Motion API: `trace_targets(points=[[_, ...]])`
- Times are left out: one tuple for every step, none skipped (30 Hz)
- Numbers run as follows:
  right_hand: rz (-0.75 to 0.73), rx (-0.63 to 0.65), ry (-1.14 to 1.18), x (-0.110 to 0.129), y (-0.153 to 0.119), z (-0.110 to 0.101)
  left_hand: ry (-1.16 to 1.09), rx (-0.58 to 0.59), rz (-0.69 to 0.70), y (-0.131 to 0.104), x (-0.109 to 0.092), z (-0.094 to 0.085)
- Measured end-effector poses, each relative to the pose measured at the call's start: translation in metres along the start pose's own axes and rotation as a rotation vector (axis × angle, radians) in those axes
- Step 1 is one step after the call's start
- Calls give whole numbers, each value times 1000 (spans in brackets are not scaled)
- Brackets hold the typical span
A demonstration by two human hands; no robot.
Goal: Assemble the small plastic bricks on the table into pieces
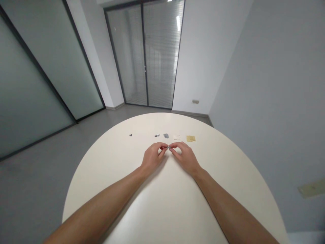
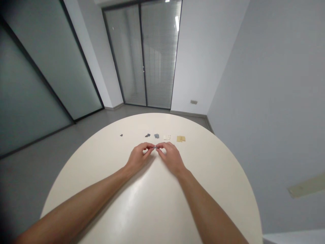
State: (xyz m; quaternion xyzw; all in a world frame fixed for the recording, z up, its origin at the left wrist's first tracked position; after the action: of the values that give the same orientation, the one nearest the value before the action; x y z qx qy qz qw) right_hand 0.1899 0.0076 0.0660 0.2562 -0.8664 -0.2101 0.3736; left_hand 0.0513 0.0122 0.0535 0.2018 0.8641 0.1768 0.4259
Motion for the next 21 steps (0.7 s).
trace_targets(points=[[0, -2, -1, 0, 0, 0, -9, 2, 7, 0, 0, 0], [1, -3, 0, 0, 0, -1, -14, 1, 14, 0, -1, 0], [1, -4, 2, -1, 0, -1, -16, 1, 22, 0, -1, 0], [1, -3, 3, -1, 0, -1, -17, 0, 33, 0, -3, 0], [1, -4, 5, -1, 0, -1, -16, -1, 44, 0, -4, -1], [2, -5, 5, -1, 0, -1, -15, 0, 55, 0, -6, -1], [2, -7, 5, -2, 0, -1, -14, -1, 64, 0, -7, -1], [2, -8, 4, -1, 0, -1, -12, -1, 68, 0, -8, -2], [4, -8, 4, -2, 0, -2, -10, -3, 70, -1, -9, -2], [5, -8, 4, -2, 0, -1, -7, -6, 69, -1, -9, -3], [6, -6, 4, -2, 0, -1, -5, -7, 67, -1, -9, -3], [7, -5, 2, -2, 0, -1, -3, -7, 63, -1, -9, -3], [7, -4, 0, -1, 0, -1, -2, -7, 58, -1, -9, -3], [5, -5, -4, -1, 0, -1, -1, -8, 51, -1, -9, -3], [1, -5, -6, -1, 0, -1, -3, -8, 42, -1, -8, -3], [-3, -6, -7, -1, 0, -1, -7, -8, 34, 0, -7, -3], [-6, -9, -7, 0, 0, -2, -14, -9, 27, 0, -7, -3], [-7, -12, -6, 0, 0, -2, -22, -11, 21, 0, -6, -3], [-8, -15, -4, 1, 0, -2, -30, -12, 17, 0, -6, -3], [-8, -17, -3, 1, 0, -3, -37, -12, 14, 0, -6, -3], [-9, -18, -3, 2, 1, -3, -42, -13, 13, 0, -6, -3]])
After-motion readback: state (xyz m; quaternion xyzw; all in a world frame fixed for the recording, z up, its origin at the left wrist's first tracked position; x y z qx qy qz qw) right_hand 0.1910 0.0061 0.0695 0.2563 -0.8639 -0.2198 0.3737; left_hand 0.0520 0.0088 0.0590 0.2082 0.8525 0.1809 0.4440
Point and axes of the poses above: each hand's wrist, its own y-axis towards the middle knuckle, its own z-axis out of the palm, x = y × z, the point moved 10 cm from there along y, towards the middle knuckle, and after that the axes turned 1 degree about x, right-handed, at the moved point
